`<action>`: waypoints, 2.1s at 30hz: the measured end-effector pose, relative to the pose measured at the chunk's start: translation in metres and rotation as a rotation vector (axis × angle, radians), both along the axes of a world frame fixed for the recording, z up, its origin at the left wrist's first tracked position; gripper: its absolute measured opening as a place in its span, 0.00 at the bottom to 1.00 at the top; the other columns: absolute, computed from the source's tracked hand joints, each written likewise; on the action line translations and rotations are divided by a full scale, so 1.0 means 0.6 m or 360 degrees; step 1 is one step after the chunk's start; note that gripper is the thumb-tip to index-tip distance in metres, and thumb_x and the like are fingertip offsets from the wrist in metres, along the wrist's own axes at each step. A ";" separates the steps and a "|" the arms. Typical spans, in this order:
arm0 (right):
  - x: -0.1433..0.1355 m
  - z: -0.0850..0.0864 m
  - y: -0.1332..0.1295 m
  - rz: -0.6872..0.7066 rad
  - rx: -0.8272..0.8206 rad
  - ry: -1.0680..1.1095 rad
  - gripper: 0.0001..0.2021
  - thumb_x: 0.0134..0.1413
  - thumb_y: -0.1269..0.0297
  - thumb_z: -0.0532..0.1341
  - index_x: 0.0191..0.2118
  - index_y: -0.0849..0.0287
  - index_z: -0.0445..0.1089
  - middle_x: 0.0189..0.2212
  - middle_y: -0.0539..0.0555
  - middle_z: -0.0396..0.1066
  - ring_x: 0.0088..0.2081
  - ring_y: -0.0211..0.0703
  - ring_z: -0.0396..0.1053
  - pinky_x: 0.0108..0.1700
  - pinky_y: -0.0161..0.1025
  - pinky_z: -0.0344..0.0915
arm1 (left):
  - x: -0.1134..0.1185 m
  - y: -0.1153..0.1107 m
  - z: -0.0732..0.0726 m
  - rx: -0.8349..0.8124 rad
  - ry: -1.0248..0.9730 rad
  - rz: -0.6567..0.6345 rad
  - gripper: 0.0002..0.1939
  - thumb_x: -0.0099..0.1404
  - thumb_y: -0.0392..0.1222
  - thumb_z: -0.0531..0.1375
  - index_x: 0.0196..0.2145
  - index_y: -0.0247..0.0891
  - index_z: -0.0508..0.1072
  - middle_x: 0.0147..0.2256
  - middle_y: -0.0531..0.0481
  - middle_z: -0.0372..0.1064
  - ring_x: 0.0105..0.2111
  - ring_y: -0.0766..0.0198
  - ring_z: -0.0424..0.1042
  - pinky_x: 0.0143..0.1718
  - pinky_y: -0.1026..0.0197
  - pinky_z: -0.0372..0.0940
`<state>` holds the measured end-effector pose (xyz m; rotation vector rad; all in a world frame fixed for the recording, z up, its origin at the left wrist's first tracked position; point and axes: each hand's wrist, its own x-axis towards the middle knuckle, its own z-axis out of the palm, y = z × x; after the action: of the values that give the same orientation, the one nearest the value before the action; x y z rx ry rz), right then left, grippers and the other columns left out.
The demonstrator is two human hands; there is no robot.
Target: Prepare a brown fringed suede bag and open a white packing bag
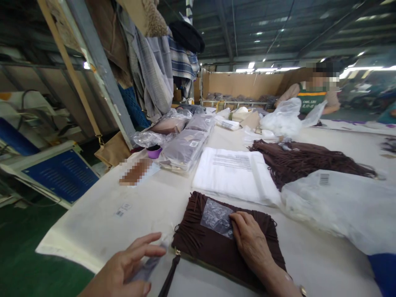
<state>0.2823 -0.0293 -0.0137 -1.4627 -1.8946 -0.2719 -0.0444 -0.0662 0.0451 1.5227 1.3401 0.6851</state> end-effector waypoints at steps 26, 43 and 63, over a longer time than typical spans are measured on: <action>0.003 0.056 -0.032 0.0346 -0.0101 0.0009 0.17 0.53 0.75 0.51 0.48 0.61 0.64 0.40 0.56 0.71 0.42 0.41 0.69 0.43 0.36 0.68 | 0.221 0.138 -0.009 0.1115 0.0633 -0.0854 0.19 0.60 0.35 0.51 0.49 0.39 0.68 0.48 0.45 0.67 0.47 0.62 0.69 0.49 0.65 0.65; 0.087 0.061 0.170 0.0077 -0.0840 -0.0358 0.10 0.54 0.78 0.54 0.34 0.60 0.71 0.37 0.56 0.72 0.40 0.45 0.67 0.44 0.40 0.60 | 0.298 0.360 -0.005 0.1099 0.0956 -0.0988 0.08 0.57 0.32 0.58 0.37 0.37 0.71 0.42 0.45 0.68 0.46 0.57 0.65 0.50 0.56 0.61; 0.105 0.072 0.233 -0.0254 -0.1188 0.0783 0.14 0.30 0.71 0.69 0.16 0.58 0.61 0.14 0.42 0.59 0.21 0.33 0.57 0.24 0.32 0.50 | 0.379 0.366 0.028 0.1275 0.1196 -0.1039 0.08 0.65 0.39 0.54 0.32 0.34 0.72 0.34 0.45 0.70 0.38 0.57 0.68 0.41 0.56 0.61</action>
<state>0.3452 0.1103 0.0297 -1.9273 -1.5232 0.7418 0.1828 0.1536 0.0618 2.8908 0.9594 0.2007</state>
